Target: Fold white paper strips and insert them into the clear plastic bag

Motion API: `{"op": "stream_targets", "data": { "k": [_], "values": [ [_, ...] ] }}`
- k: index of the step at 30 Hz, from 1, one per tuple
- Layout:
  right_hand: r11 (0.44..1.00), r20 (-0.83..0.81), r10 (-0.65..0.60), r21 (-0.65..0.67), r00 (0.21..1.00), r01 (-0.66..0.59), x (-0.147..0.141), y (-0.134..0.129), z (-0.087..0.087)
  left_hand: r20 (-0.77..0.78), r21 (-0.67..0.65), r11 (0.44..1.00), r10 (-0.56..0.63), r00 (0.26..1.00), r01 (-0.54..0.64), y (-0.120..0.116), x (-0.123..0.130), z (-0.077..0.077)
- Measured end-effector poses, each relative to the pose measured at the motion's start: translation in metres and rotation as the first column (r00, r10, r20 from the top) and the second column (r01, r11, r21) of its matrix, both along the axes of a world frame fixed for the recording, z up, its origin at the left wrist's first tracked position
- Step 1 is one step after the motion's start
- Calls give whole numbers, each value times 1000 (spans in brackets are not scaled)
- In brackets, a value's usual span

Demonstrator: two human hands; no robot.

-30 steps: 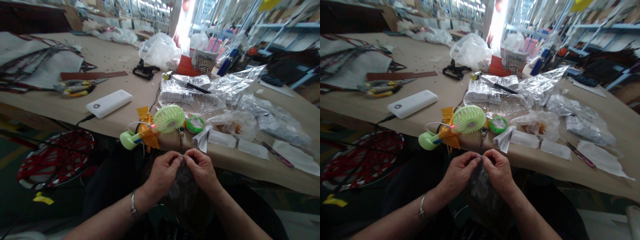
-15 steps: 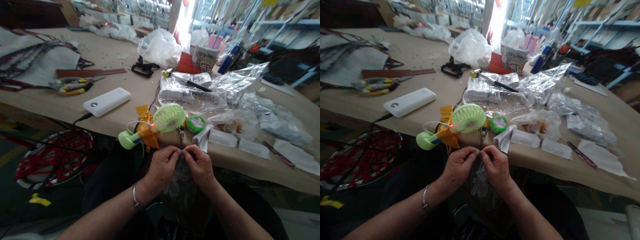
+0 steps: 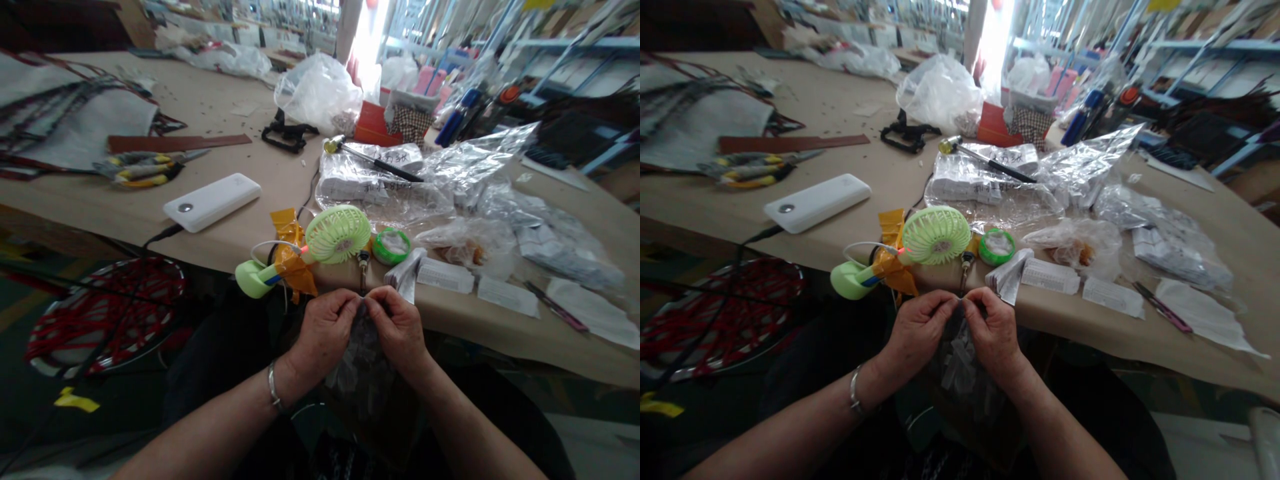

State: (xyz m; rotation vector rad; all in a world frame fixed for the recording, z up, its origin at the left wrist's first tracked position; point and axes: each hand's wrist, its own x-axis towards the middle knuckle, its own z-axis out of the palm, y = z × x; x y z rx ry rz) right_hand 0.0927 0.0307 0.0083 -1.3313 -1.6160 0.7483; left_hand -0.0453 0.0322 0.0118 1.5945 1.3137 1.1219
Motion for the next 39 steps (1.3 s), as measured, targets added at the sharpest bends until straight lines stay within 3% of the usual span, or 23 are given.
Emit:
{"op": "stream_targets", "data": {
  "k": [9,16,20,23,27,29,33,36,38,39],
  "values": [
    [1000,-16,-26,-2,1000,26,0,1,-4,-10,-28,1000,10,1000,-11,3,1,-1],
    [999,42,45,-28,998,-44,15,-27,3,51,-128,990,-54,997,60,-15,-4,-2],
    [976,284,-44,215,958,-19,44,-33,12,9,-190,978,-87,996,87,-17,-8,-16],
    [914,482,-211,406,850,-4,66,-23,13,-30,-168,980,-116,993,109,-14,-11,-30],
    [901,672,-270,428,690,-65,80,-7,3,-48,-205,973,-116,992,104,-16,-10,-38],
    [890,676,-281,450,681,-79,81,-4,-2,-15,-250,962,-114,993,106,-19,-6,-37],
    [861,582,-275,503,765,-73,84,-4,-2,109,-315,936,-128,986,157,-23,7,-26],
    [851,512,-240,520,825,-75,85,-13,1,271,-416,873,-148,951,254,-24,21,-14],
    [849,510,-195,515,838,-116,81,-24,3,493,-521,768,-86,866,373,-24,31,-4],
    [848,518,-164,509,840,-149,77,-31,3,613,-552,704,-22,790,447,-24,36,0]
  ]
}}
